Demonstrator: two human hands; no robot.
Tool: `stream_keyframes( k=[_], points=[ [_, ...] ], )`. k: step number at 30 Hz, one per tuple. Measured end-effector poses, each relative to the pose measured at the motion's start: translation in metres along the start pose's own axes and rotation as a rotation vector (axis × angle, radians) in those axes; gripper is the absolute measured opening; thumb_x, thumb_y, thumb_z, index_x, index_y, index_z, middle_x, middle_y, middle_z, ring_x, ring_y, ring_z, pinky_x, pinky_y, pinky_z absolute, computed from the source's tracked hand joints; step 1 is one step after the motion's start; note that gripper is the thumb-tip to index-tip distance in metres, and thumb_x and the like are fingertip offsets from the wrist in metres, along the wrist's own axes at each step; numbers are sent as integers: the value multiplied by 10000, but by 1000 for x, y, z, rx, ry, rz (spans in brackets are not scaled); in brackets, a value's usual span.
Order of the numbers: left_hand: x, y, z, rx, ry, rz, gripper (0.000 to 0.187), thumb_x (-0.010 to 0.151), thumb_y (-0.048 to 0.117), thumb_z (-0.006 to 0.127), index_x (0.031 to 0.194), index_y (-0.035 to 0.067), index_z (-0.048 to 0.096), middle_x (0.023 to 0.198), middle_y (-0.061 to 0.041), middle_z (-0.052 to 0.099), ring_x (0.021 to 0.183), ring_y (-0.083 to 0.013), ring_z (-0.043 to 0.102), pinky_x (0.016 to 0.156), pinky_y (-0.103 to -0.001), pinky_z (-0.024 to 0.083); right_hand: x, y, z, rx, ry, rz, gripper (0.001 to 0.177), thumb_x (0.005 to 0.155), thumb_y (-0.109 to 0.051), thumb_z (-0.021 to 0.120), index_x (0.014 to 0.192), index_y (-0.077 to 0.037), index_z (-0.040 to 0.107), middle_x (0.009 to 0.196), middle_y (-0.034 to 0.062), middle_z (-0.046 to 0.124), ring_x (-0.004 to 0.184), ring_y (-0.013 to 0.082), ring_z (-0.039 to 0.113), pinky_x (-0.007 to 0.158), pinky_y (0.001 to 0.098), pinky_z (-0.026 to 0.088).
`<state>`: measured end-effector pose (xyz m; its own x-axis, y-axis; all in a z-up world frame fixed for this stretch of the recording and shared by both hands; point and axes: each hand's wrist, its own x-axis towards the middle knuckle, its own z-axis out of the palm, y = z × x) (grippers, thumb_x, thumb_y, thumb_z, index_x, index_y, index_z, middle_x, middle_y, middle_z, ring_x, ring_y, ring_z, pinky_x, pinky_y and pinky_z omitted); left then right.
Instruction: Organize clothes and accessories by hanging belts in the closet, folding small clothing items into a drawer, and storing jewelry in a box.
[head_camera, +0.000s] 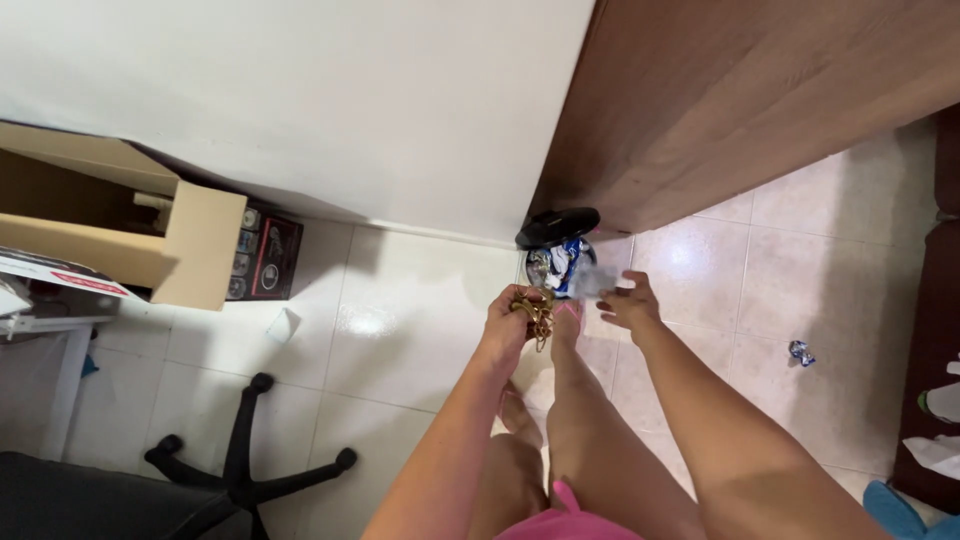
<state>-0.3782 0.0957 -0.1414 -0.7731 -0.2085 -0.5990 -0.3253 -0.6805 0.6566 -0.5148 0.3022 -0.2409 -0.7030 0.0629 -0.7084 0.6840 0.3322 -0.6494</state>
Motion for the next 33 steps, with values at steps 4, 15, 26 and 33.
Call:
stream_keyframes(
  k=[4, 15, 26, 33],
  points=[
    [2, -9, -2, 7, 5, -17, 381, 827, -169, 347, 1056, 20, 586, 1000, -138, 654, 770, -197, 634, 651, -356, 582, -21, -22, 1, -178, -42, 170, 733, 902, -106, 747, 1478, -211, 307, 1281, 135, 569, 1023, 299, 690, 784, 447, 646],
    [-19, -2, 7, -26, -23, 14, 338, 869, -153, 382, 1057, 31, 594, 1040, -125, 685, 813, -177, 654, 703, -318, 576, -72, -22, 8, 69, -392, 56, 252, 1048, -185, 531, 1275, -101, 599, 1145, 63, 732, 1024, 166, 704, 913, 360, 561],
    [-69, 52, 24, -143, -163, 148, 278, 928, -117, 436, 1059, 59, 607, 1037, -104, 689, 823, -176, 672, 699, -304, 569, -187, -83, 16, 301, -766, 14, 473, 1047, -455, 406, 1285, -88, 585, 1162, 93, 672, 1068, 237, 668, 945, 442, 572],
    [-109, 82, 37, -187, -250, 238, 158, 1000, -39, 528, 1075, 67, 620, 1024, -78, 688, 851, -164, 695, 712, -294, 591, -200, -102, 11, 198, -817, -227, 377, 1043, -348, 486, 1308, -99, 587, 1157, 15, 678, 1031, 118, 664, 892, 338, 563]
  ],
)
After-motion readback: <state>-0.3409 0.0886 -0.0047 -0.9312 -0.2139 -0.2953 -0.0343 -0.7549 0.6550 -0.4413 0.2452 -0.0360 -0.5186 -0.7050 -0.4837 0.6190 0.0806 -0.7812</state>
